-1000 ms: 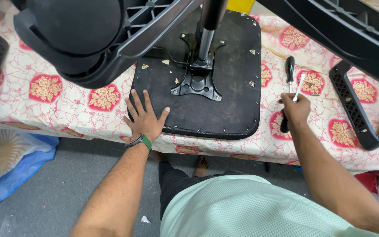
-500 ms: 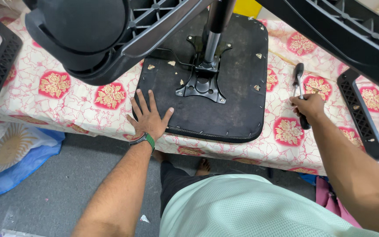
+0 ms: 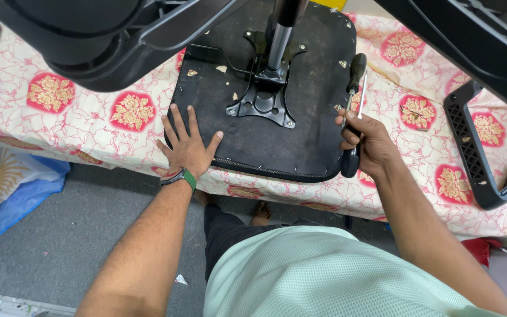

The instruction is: The person uses a screwdriver to tighten screws on the underside of an office chair base, securing the central column to the seat plate. The person repeatedly adjusts the chair and repositions the screwdriver to access different fasteners.

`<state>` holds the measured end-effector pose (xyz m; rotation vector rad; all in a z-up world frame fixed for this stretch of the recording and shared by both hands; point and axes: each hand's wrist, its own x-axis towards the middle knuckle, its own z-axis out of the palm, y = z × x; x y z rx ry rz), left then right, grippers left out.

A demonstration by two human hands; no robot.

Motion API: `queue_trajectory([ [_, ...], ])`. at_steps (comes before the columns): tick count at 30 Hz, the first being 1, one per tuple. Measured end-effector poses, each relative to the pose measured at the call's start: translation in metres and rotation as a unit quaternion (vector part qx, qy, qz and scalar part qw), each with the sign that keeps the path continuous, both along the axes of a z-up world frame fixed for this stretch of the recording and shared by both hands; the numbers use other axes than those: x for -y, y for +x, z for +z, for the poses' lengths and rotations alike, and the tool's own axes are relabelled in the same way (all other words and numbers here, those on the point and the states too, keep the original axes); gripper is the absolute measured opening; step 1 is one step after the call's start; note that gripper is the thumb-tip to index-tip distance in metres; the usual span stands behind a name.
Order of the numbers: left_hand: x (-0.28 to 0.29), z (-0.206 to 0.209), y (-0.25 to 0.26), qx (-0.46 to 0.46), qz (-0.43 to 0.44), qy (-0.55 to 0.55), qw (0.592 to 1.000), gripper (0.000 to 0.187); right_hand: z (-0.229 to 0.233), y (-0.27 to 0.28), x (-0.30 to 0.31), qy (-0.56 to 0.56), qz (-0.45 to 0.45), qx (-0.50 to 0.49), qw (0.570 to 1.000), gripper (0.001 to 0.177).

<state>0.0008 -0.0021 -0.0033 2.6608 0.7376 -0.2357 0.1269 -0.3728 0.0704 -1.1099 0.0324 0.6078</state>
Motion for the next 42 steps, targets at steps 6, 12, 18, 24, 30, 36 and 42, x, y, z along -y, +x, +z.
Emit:
queue_trajectory([
  [6, -0.001, 0.000, 0.002, -0.019, 0.004, -0.005, 1.000, 0.101, 0.009, -0.002, -0.025, -0.061, 0.014, 0.002, 0.998, 0.022],
  [12, 0.048, 0.017, 0.024, 0.093, 0.009, 0.009, 0.996, 0.074, -0.003, -0.016, -0.045, -0.178, 0.020, 0.031, 0.983, 0.019],
  [18, 0.148, 0.030, 0.067, 0.217, 0.001, -0.467, 0.857, 0.039, -0.012, -0.036, -0.064, -0.197, 0.110, 0.123, 0.966, 0.019],
  [24, 0.155, 0.023, 0.071, 0.221, -0.010, -0.589, 0.778, 0.024, 0.003, -0.033, -0.057, -0.261, 0.166, 0.153, 0.938, 0.022],
  [30, 0.141, 0.032, 0.067, 0.196, 0.022, -0.541, 0.817, 0.025, -0.012, -0.012, -0.024, -0.269, 0.059, 0.078, 0.958, 0.027],
  [36, 0.123, 0.037, 0.052, 0.163, 0.024, -0.505, 0.847, 0.026, -0.066, 0.049, 0.050, -0.282, -0.068, 0.007, 0.957, 0.045],
  [42, 0.121, 0.032, 0.050, 0.146, 0.031, -0.503, 0.852, 0.027, -0.127, 0.085, 0.091, -0.527, -0.054, 0.083, 0.844, 0.059],
])
